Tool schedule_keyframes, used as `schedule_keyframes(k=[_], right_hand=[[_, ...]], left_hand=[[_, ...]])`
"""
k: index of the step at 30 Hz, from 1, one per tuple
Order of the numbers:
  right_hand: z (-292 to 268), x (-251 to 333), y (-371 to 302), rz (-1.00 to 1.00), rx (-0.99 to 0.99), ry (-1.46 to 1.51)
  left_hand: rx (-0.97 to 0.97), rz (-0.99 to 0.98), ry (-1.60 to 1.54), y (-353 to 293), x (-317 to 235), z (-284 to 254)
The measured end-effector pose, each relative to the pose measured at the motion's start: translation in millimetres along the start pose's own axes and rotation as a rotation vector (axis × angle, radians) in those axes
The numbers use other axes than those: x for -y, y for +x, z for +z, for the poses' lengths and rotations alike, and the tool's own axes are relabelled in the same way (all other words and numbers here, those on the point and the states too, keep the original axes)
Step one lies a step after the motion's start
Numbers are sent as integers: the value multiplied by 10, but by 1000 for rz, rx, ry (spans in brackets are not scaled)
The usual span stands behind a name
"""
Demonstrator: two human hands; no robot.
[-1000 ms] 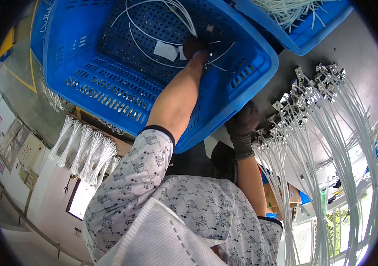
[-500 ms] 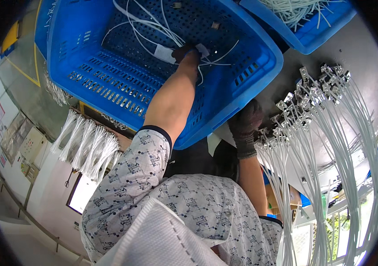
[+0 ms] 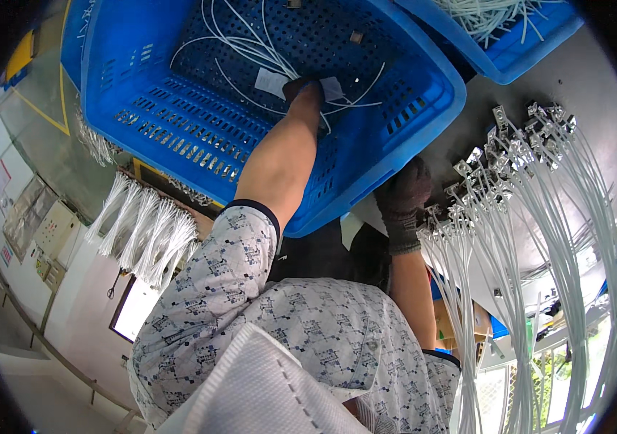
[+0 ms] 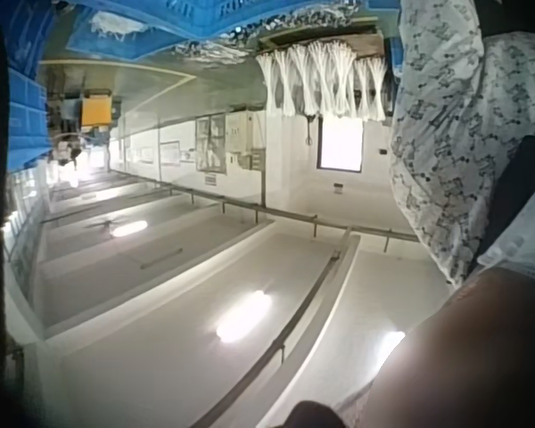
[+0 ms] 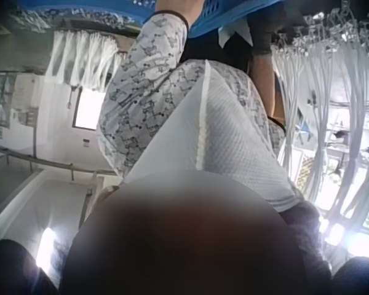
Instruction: Assembling wiring harnesses by bundling wires and organizing them into production bins.
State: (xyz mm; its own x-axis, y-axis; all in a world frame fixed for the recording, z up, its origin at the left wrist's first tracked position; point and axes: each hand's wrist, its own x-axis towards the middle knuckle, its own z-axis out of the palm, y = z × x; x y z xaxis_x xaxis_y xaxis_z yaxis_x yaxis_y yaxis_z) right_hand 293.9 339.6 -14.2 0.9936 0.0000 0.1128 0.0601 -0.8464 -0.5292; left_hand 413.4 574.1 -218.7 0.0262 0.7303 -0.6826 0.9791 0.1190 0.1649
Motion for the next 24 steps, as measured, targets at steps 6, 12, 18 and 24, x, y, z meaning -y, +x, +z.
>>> schedule_keyframes(k=[6, 12, 18, 24], right_hand=[[-48, 77, 78, -5, 2, 28], [-77, 95, 100, 7, -2, 6], [-10, 85, 48, 21, -24, 27], [-41, 41, 63, 22, -24, 40]], left_hand=[[-209, 202, 136, -121, 178, -175], [-134, -45, -175, -143, 503, -661], [-171, -23, -131, 143, 485, -549], [-133, 70, -99, 269, 440, -395]])
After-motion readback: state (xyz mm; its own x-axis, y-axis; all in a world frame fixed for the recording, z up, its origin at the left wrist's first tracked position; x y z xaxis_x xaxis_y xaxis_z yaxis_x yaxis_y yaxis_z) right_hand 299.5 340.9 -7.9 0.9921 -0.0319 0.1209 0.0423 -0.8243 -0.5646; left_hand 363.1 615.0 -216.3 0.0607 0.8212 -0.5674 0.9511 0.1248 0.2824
